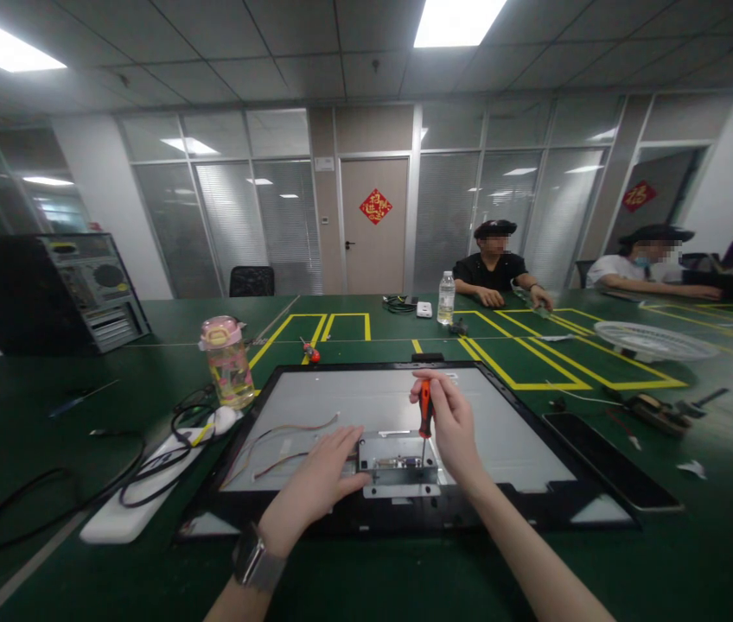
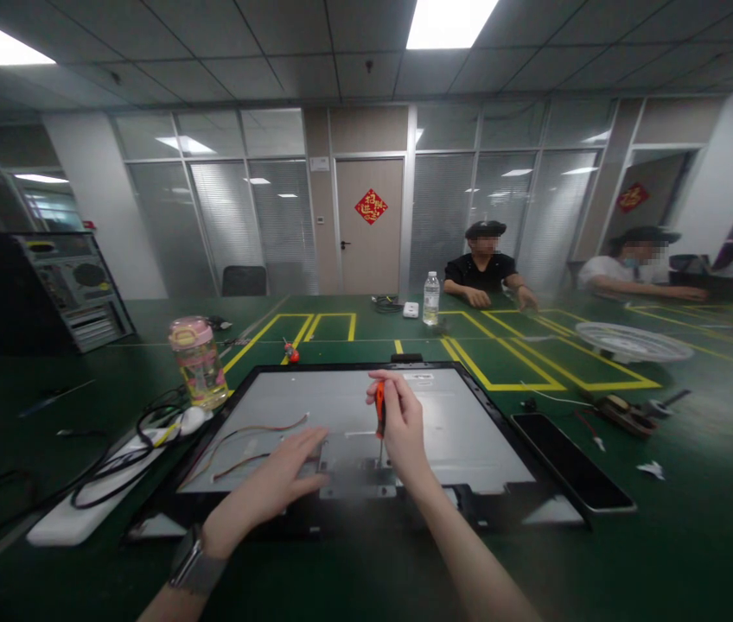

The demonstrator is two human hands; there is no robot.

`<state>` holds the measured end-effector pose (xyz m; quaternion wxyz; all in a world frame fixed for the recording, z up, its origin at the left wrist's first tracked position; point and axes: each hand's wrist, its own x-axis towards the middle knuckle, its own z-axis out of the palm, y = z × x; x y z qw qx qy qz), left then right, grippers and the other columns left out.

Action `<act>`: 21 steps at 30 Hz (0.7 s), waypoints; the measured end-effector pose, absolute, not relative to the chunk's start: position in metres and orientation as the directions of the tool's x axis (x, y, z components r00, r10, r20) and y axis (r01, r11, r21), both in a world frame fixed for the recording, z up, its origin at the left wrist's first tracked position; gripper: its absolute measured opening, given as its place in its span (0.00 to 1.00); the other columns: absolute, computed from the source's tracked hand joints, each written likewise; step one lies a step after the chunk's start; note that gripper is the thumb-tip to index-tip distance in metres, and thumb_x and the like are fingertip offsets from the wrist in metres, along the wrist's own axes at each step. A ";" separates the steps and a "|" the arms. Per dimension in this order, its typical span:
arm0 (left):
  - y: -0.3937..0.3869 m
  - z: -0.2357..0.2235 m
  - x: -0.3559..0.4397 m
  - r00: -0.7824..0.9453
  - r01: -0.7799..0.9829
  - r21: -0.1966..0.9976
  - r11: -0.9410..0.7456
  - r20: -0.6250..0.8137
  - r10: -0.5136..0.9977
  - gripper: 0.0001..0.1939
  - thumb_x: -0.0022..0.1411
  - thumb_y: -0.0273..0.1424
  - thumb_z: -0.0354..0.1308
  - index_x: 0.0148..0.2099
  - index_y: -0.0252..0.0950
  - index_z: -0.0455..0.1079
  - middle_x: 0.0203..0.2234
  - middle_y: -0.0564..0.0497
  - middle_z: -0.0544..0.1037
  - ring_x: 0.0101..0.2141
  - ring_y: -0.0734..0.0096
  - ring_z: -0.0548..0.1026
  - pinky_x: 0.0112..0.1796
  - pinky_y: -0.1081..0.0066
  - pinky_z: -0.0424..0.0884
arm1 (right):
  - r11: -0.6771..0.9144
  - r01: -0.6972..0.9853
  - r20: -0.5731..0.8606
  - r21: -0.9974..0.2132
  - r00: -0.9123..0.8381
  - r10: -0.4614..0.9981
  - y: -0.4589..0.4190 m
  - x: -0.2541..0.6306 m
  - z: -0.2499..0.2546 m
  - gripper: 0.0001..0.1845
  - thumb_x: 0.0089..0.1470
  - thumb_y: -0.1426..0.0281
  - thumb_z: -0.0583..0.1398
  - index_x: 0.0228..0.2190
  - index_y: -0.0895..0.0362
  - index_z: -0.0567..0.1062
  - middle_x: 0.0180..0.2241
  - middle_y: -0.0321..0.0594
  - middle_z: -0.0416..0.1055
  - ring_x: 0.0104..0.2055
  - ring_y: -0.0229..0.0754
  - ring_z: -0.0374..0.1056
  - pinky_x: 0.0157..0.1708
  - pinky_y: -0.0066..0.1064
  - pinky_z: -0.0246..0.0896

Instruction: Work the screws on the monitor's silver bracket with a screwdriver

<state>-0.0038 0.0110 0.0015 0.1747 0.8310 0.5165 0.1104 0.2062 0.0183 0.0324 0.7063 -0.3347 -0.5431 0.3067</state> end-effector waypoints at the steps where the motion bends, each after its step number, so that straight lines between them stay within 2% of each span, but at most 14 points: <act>1: 0.011 0.001 -0.004 0.441 0.820 0.405 -0.404 0.003 0.898 0.33 0.62 0.38 0.55 0.67 0.36 0.54 0.65 0.44 0.56 0.64 0.58 0.54 0.62 0.60 0.49 | 0.567 -0.128 0.535 -0.813 0.219 0.816 0.020 0.206 0.032 0.15 0.61 0.57 0.54 0.36 0.55 0.73 0.27 0.37 0.68 0.25 0.37 0.62 0.17 0.25 0.55; 5: 0.010 0.002 -0.003 0.441 0.822 0.407 -0.399 -0.009 0.898 0.34 0.62 0.38 0.55 0.67 0.35 0.53 0.66 0.44 0.56 0.65 0.58 0.53 0.63 0.59 0.47 | 0.544 -0.272 0.506 -0.794 0.202 0.839 0.023 0.207 0.029 0.17 0.58 0.55 0.57 0.29 0.55 0.71 0.24 0.35 0.66 0.24 0.35 0.63 0.17 0.23 0.55; 8: 0.009 0.004 -0.003 0.437 0.823 0.408 -0.395 -0.011 0.899 0.33 0.62 0.38 0.55 0.67 0.36 0.53 0.66 0.45 0.56 0.65 0.59 0.53 0.63 0.60 0.47 | 0.541 -0.240 0.513 -0.806 0.175 0.841 0.021 0.207 0.029 0.17 0.58 0.55 0.58 0.28 0.55 0.70 0.21 0.31 0.63 0.21 0.33 0.59 0.15 0.22 0.52; 12: 0.009 0.004 -0.003 0.435 0.819 0.416 -0.394 -0.004 0.900 0.33 0.62 0.38 0.55 0.67 0.36 0.54 0.65 0.44 0.56 0.65 0.58 0.53 0.63 0.60 0.48 | 0.534 -0.196 0.510 -0.822 0.163 0.844 0.020 0.208 0.031 0.14 0.58 0.56 0.57 0.35 0.55 0.72 0.20 0.29 0.61 0.18 0.32 0.54 0.14 0.22 0.48; 15: 0.008 0.004 -0.003 0.439 0.814 0.420 -0.400 0.005 0.899 0.33 0.62 0.38 0.56 0.66 0.36 0.55 0.65 0.43 0.57 0.64 0.57 0.54 0.62 0.60 0.49 | 0.556 -0.301 0.519 -0.775 0.197 0.832 0.022 0.208 0.033 0.12 0.57 0.60 0.58 0.38 0.54 0.70 0.20 0.29 0.63 0.20 0.33 0.57 0.18 0.24 0.52; 18: 0.009 0.003 -0.004 0.445 0.811 0.419 -0.408 0.011 0.895 0.33 0.62 0.38 0.55 0.66 0.37 0.54 0.65 0.43 0.57 0.64 0.57 0.54 0.62 0.58 0.49 | 0.531 -0.422 0.501 -0.734 0.192 0.844 0.022 0.209 0.037 0.09 0.55 0.62 0.58 0.33 0.53 0.65 0.17 0.27 0.61 0.18 0.33 0.55 0.18 0.24 0.50; 21: 0.010 0.002 -0.004 0.446 0.813 0.414 -0.409 0.009 0.895 0.33 0.62 0.38 0.55 0.67 0.37 0.54 0.65 0.43 0.57 0.64 0.57 0.54 0.62 0.58 0.48 | 0.476 -0.483 0.469 -0.735 0.145 0.871 0.020 0.208 0.040 0.12 0.55 0.61 0.58 0.28 0.52 0.60 0.15 0.24 0.59 0.13 0.30 0.48 0.15 0.22 0.42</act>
